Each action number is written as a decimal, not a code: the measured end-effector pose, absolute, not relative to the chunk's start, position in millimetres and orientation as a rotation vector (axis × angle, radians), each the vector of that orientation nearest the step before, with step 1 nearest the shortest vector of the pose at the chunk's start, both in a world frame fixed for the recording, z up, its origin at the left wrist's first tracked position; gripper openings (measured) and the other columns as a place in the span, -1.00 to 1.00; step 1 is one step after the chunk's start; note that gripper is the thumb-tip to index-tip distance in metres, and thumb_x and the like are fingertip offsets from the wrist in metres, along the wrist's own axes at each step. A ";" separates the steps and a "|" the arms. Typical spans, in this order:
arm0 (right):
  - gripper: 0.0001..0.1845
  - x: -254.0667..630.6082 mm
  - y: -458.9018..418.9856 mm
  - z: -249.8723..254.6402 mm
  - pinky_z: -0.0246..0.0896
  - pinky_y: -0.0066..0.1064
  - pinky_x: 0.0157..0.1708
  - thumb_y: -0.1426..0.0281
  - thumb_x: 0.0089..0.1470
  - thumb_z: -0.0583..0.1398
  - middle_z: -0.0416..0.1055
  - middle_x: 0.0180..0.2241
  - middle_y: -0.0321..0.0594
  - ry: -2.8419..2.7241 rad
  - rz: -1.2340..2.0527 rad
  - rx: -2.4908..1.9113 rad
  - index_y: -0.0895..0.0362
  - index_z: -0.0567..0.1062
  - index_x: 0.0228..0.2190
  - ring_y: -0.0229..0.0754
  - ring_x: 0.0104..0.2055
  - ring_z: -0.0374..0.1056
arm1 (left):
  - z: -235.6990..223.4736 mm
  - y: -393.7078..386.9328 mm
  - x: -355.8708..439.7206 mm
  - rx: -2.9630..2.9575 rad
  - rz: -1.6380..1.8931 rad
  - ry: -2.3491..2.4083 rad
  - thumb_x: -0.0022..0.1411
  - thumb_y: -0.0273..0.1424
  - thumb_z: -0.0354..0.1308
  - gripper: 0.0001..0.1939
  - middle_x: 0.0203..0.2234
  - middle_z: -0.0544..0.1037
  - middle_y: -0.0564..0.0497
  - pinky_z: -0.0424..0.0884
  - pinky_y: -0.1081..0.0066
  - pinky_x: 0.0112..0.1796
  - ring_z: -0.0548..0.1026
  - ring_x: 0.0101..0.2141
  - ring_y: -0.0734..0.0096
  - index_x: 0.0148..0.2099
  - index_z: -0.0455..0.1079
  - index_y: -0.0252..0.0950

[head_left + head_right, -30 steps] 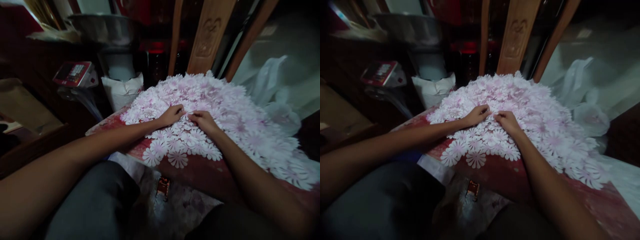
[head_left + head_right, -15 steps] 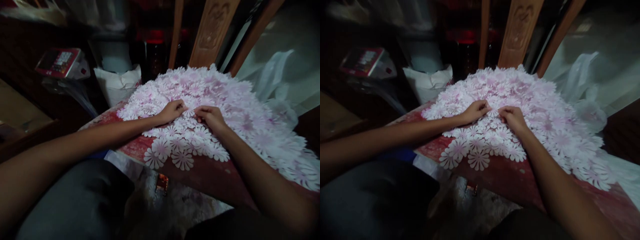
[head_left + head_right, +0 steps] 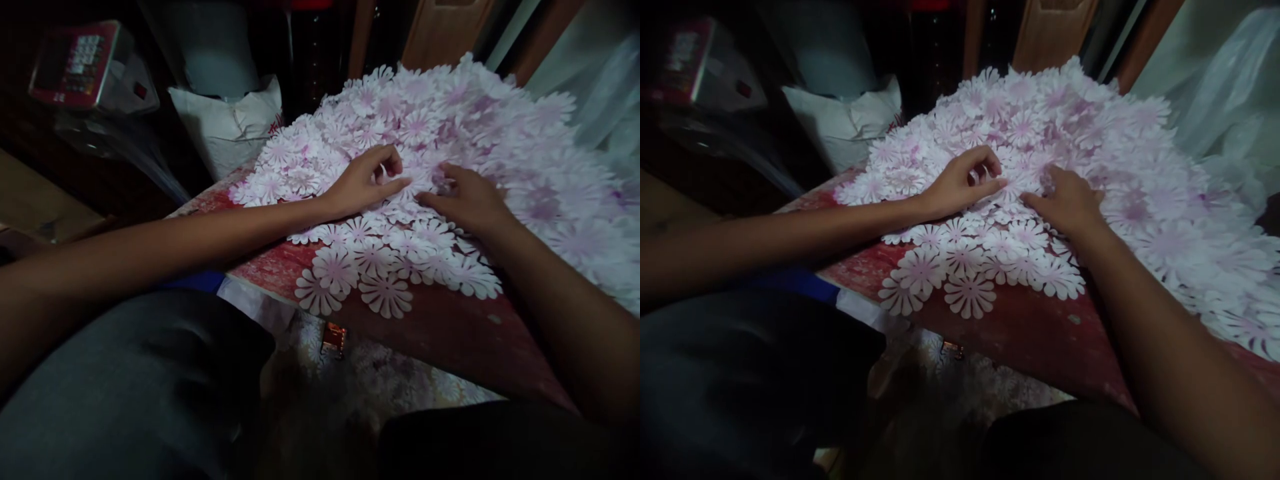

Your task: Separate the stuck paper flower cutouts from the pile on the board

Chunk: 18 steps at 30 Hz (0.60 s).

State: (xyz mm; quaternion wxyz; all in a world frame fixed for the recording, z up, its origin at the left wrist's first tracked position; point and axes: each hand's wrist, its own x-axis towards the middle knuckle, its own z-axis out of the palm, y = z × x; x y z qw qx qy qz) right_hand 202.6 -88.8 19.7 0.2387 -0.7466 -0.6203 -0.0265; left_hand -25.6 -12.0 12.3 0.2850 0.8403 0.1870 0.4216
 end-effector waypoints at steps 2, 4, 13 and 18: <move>-0.34 197.6 -89.3 25.0 0.40 0.05 0.20 0.25 0.18 0.41 0.64 0.01 0.10 -1.635 0.021 -2.038 0.22 0.63 0.26 0.15 0.01 0.56 | 14.6 -15.5 -26.6 2.268 1.164 0.512 0.45 -0.28 0.32 -0.80 -0.09 0.55 -0.08 0.47 0.28 0.04 0.52 -0.06 0.33 -0.12 0.37 -0.24; -0.52 190.8 -91.4 32.8 0.40 -0.12 0.07 0.38 0.11 0.41 0.61 -0.23 -0.04 -1.587 0.048 -2.022 0.21 0.74 0.08 -0.02 -0.18 0.48 | 16.2 -17.6 -25.9 2.283 1.202 0.539 0.45 -0.25 0.32 -0.77 -0.04 0.56 -0.10 0.49 0.26 0.07 0.53 -0.02 0.27 -0.09 0.36 -0.22; -0.58 180.9 -91.2 30.5 0.20 -0.29 -0.28 0.60 -0.04 0.45 0.46 -0.43 -0.29 -1.301 0.262 -1.563 0.22 0.77 -0.08 -0.26 -0.41 0.26 | 25.1 -15.6 12.0 2.290 1.181 0.702 0.52 -0.12 0.19 -0.67 0.28 0.50 -0.17 0.43 0.14 0.28 0.45 0.31 0.08 0.21 0.36 -0.08; -0.79 166.9 -94.3 40.8 0.21 -0.34 -0.33 0.68 -0.03 0.38 0.40 -0.51 -0.33 -1.002 0.408 -1.477 0.24 0.70 -0.31 -0.32 -0.47 0.25 | 17.4 -16.1 37.5 2.140 1.055 0.670 0.53 -0.10 0.18 -0.59 0.34 0.50 -0.13 0.46 0.11 0.30 0.45 0.37 0.02 0.32 0.33 -0.04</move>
